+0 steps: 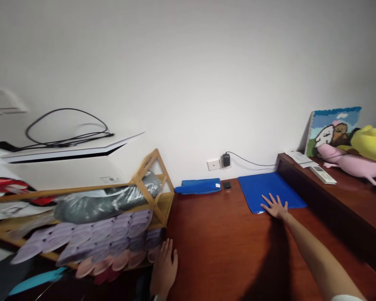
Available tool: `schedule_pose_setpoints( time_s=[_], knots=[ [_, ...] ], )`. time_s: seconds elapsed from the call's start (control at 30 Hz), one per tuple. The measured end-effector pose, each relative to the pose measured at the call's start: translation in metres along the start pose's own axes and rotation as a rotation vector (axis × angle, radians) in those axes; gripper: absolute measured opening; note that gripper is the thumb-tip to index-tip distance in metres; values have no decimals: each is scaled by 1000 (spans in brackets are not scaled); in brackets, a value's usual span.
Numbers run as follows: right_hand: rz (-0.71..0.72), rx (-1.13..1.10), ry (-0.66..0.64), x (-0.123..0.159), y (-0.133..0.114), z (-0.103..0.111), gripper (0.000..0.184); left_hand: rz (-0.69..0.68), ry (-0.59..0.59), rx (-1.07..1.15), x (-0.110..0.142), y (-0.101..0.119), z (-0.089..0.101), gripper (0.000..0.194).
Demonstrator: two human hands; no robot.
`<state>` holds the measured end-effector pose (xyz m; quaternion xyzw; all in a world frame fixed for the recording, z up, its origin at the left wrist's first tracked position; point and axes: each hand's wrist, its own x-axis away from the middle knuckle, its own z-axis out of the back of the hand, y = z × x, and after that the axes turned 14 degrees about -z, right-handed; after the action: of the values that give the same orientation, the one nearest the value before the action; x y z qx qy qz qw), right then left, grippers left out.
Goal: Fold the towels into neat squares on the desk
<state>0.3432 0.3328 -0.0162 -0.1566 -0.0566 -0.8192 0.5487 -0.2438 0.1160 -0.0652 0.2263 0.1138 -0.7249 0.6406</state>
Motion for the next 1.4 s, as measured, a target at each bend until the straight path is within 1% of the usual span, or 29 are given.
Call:
schedule_pose_setpoints(
  time_s=[0.07, 0.1, 0.17, 0.23, 0.27, 0.3, 0.37, 0.4, 0.47, 0.53, 0.6, 0.67, 0.73, 0.8, 0.87, 0.9, 0.93, 1.0, 1.07, 1.13, 1.2, 1.27, 1.33, 1.4],
  knots=[
    [-10, 12, -31, 2, -1, 6, 73, 25, -25, 7, 1, 6, 4, 57],
    [-10, 9, -22, 5, -4, 10, 71, 37, -35, 10, 1, 8, 6, 57],
    [20, -27, 71, 14, -17, 19, 64, 55, -45, 16, 3, 11, 7, 57],
    [132, -126, 179, 27, -43, 29, 56, 60, -45, 20, 4, 13, 8, 56],
    [206, -182, 204, 34, -61, 32, 54, 61, -45, 18, 5, 14, 9, 55],
    [278, -230, 200, 40, -82, 36, 50, 61, -47, 14, 5, 14, 9, 55],
    [381, -291, 145, 49, -132, 39, 43, 63, -57, 3, 6, 16, 10, 55],
    [404, -307, 122, 51, -158, 39, 41, 65, -64, -2, 6, 17, 11, 55],
    [411, -345, 97, 52, -209, 36, 39, 65, -81, -7, 7, 17, 12, 56],
    [381, -387, 82, 50, -252, 33, 38, 67, -94, -7, 8, 17, 11, 56],
    [328, -415, 69, 49, -282, 28, 37, 76, -96, -6, 10, 17, 9, 56],
    [276, -432, 61, 51, -299, 23, 33, 85, -91, 1, 12, 16, 8, 56],
    [241, -446, 66, 55, -307, 20, 30, 89, -89, 10, 13, 17, 8, 57],
    [232, -465, 96, 62, -311, 21, 30, 88, -97, 12, 12, 18, 9, 57],
    [260, -498, 152, 72, -315, 30, 35, 87, -115, 7, 11, 20, 12, 57],
    [291, -519, 187, 78, -318, 39, 39, 87, -127, 4, 10, 21, 13, 57],
    [332, -543, 225, 84, -322, 50, 42, 88, -136, 2, 10, 22, 14, 57],
    [428, -587, 297, 102, -329, 81, 44, 102, -142, -2, 9, 23, 15, 56],
    [547, -635, 378, 125, -333, 119, 45, 114, -135, -7, 8, 24, 15, 56],
    [673, -662, 499, 154, -330, 159, 46, 115, -123, -14, 7, 24, 15, 56],
    [759, -608, 646, 184, -318, 195, 46, 110, -114, -24, 5, 25, 16, 56],
    [779, -472, 750, 213, -299, 221, 45, 107, -111, -38, 3, 27, 19, 56],
    [791, -328, 788, 237, -276, 238, 42, 108, -115, -54, 0, 29, 22, 56],
    [799, -255, 783, 257, -254, 248, 38, 106, -112, -65, -2, 31, 24, 55]
  ],
)
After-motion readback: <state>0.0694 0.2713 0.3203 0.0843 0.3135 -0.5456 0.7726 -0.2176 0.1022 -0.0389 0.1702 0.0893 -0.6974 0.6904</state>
